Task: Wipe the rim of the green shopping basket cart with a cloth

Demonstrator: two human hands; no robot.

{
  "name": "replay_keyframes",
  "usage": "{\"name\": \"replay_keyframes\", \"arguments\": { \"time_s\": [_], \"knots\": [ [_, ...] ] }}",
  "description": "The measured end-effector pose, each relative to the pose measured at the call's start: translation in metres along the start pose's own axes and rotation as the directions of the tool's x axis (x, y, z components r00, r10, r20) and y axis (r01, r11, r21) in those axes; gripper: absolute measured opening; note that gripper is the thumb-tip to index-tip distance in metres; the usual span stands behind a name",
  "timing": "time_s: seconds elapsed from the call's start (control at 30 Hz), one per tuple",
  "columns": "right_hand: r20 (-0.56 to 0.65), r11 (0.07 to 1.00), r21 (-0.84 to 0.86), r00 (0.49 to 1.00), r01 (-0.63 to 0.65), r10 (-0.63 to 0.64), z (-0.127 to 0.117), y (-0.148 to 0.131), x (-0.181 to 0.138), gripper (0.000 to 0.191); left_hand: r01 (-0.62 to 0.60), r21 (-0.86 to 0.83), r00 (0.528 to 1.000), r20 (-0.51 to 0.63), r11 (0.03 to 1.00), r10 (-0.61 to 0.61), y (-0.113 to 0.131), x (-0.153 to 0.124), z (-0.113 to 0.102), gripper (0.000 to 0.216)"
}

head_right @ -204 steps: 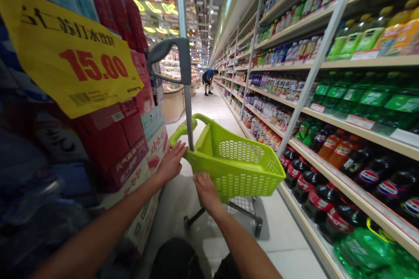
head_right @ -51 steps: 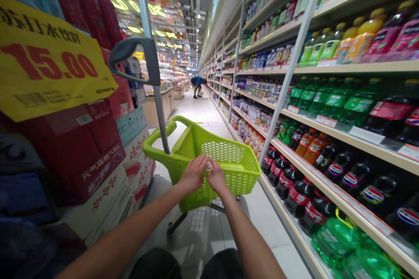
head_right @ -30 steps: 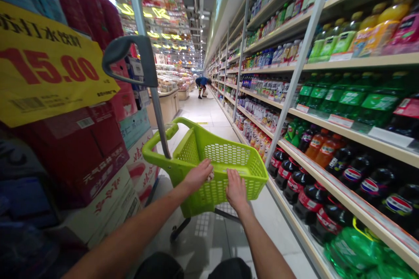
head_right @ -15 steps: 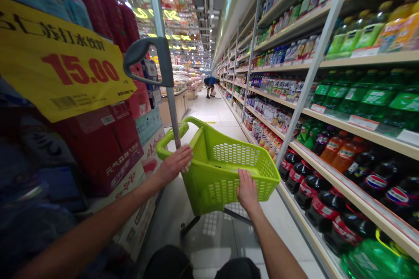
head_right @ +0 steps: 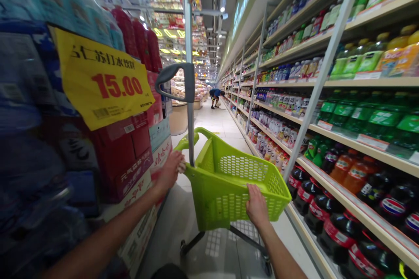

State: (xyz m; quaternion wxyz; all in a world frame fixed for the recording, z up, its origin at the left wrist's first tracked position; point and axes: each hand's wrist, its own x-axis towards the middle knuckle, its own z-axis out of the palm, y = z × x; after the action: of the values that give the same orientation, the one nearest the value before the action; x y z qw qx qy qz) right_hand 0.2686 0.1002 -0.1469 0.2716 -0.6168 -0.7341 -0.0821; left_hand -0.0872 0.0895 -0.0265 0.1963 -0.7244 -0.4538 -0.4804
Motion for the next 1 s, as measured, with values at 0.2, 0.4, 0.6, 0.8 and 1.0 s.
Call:
{"name": "replay_keyframes", "arguments": {
  "time_s": [0.2, 0.4, 0.6, 0.8, 1.0],
  "knots": [
    [0.025, 0.997, 0.051, 0.998, 0.053, -0.054, 0.004, 0.015, 0.006, 0.06, -0.107, -0.007, 0.94, 0.326, 0.994, 0.103, -0.026, 0.017, -0.011, 0.049],
    [0.009, 0.995, 0.095, 0.999, 0.044, -0.045, 0.011, 0.025, 0.016, 0.06, -0.055, -0.042, 0.949, 0.308, 0.998, 0.066, -0.021, 0.026, -0.016, 0.056],
    [0.179, 0.999, -0.032, 0.984, 0.019, -0.013, -0.011, 0.02, 0.025, 0.06, -0.03, -0.044, 0.913, 0.406, 0.999, 0.045, 0.001, 0.041, -0.004, 0.032],
    [0.208, 0.978, -0.104, 0.958, -0.18, 0.199, -0.03, -0.033, 0.034, 0.066, -0.065, -0.018, 0.908, 0.413, 0.998, 0.067, 0.035, 0.031, -0.002, 0.04],
    [-0.237, 0.903, 0.361, 0.959, 0.234, -0.154, -0.019, -0.116, 0.029, 0.058, -0.227, 0.014, 0.897, 0.392, 0.974, 0.204, 0.101, 0.012, 0.012, 0.039]
  ]
}}
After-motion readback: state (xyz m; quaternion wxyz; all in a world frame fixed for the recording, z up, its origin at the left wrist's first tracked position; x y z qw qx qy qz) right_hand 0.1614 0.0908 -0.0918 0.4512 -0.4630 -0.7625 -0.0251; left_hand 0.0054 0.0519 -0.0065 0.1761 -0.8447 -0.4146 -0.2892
